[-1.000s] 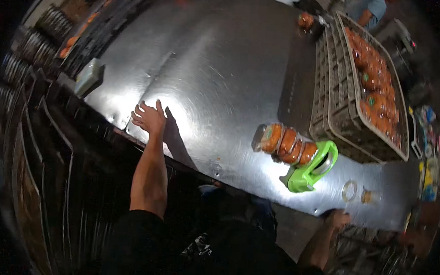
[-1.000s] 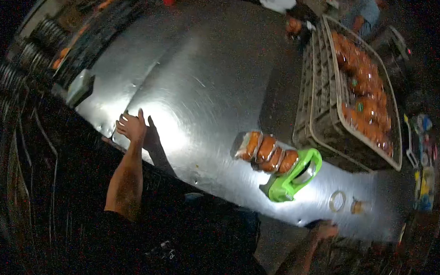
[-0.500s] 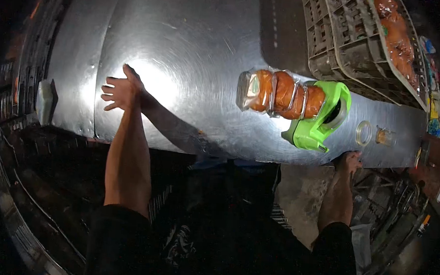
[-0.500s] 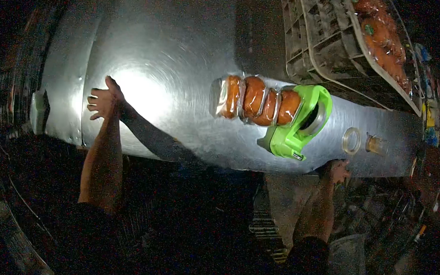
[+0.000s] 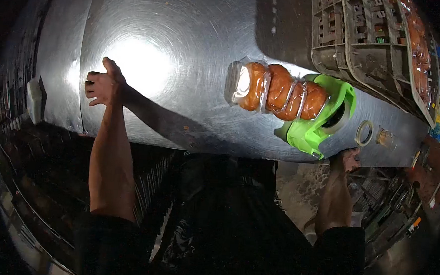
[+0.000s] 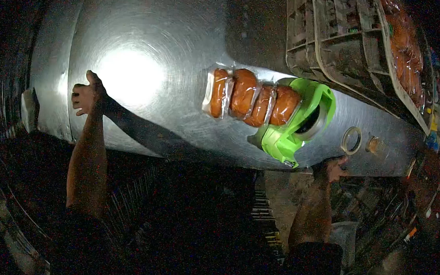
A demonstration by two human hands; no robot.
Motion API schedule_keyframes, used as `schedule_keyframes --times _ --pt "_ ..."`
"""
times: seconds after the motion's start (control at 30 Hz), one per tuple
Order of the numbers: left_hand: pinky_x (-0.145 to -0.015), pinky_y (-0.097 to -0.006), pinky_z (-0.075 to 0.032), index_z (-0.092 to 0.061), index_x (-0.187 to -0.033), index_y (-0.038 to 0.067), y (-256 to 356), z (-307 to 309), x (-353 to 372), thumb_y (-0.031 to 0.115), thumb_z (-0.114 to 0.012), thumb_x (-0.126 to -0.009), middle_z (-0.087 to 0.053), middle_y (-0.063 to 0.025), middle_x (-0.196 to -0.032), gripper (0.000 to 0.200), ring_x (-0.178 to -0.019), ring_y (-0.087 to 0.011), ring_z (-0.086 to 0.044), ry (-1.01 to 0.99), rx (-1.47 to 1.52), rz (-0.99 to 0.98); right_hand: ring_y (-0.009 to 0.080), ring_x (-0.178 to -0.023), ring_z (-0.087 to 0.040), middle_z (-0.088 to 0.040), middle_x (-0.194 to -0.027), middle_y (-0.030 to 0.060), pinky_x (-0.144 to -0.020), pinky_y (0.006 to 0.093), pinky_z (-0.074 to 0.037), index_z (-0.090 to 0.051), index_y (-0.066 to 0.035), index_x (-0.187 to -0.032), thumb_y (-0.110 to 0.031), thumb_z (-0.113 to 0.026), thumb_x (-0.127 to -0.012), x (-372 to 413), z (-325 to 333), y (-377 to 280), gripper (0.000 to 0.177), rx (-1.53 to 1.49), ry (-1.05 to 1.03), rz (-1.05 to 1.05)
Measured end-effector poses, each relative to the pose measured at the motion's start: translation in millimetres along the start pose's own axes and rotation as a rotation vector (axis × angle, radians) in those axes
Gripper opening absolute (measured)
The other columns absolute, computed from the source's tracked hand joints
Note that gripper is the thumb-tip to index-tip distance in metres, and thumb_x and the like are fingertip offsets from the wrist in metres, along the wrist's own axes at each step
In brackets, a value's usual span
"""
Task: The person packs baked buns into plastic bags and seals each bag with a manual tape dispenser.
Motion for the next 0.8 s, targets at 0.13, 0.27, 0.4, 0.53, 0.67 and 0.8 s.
schedule_keyframes --times 0.13,0.27,0.4,0.53,0.67,0.8 --pt "-0.092 -0.0615 -0.033 -0.058 -0.115 0.008 -3 -8 -3 0.084 -0.033 -0.079 -0.055 -0.0217 -0.12 0.088 -0.113 -0.0409 -0.05 0.06 -0.018 -0.003 0.0407 -0.12 -0.049 -0.044 -0.135 0.0233 -0.092 0.0562 -0.047 -0.033 -0.012 -0.143 -0.065 -0.055 -0.084 35 21 -15 0.083 0.095 -0.065 0.012" --pt "-0.096 -0.0608 -0.032 -0.052 -0.117 0.007 -2 -1 -2 0.083 -0.038 -0.078 -0.05 -0.0204 -0.122 0.087 -0.116 -0.0396 -0.045 -0.067 0.029 0.028 0.0249 -0.074 -0.04 -0.046 -0.092 0.0127 -0.062 0.0405 -0.041 -0.038 -0.013 -0.143 -0.059 -0.055 -0.089 -43 -31 34 0.073 0.303 0.412 0.314" --pt "-0.092 -0.0571 -0.034 -0.054 -0.114 0.005 -1 -4 -2 0.084 -0.035 -0.077 -0.053 -0.021 -0.117 0.089 -0.112 -0.0382 -0.048 0.009 -0.005 0.022 0.0192 -0.06 -0.038 -0.05 -0.08 0.0087 -0.053 0.0357 -0.038 -0.04 -0.013 -0.143 -0.056 -0.056 -0.09 -66 -30 53 0.069 0.345 0.325 0.399" --pt "-0.095 -0.0593 -0.032 -0.053 -0.12 0.004 1 2 -3 0.083 -0.034 -0.079 -0.051 -0.0238 -0.123 0.091 -0.116 -0.0406 -0.047 -0.055 0.007 0.041 0.0424 -0.124 -0.047 -0.042 -0.138 0.0269 -0.097 0.0568 -0.045 -0.026 -0.006 -0.145 -0.069 -0.05 -0.085 61 31 -31 0.091 0.133 -0.032 0.047" --pt "-0.098 -0.0619 -0.03 -0.049 -0.13 0.004 -2 -1 -8 0.084 -0.032 -0.08 -0.047 -0.0267 -0.13 0.095 -0.121 -0.043 -0.044 -0.147 0.005 0.051 0.0433 -0.123 -0.047 -0.042 -0.137 0.0274 -0.097 0.0559 -0.046 -0.028 -0.006 -0.145 -0.068 -0.051 -0.085 -12 0 16 0.089 0.242 -0.035 0.202" --pt "-0.098 -0.0622 -0.029 -0.048 -0.13 0.003 -2 -2 -8 0.082 -0.036 -0.081 -0.047 -0.0273 -0.129 0.094 -0.121 -0.0435 -0.043 -0.155 0.039 0.037 0.0442 -0.123 -0.047 -0.042 -0.137 0.0279 -0.097 0.0554 -0.046 -0.026 -0.006 -0.145 -0.068 -0.051 -0.085 6 0 2 0.089 0.218 0.008 0.116"
Point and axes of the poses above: each hand's wrist, its own x-axis away from the middle knuckle, its own z-axis out of the back of the hand, y = z × x, the point moved 3 cm from there along -x, towards the middle knuckle
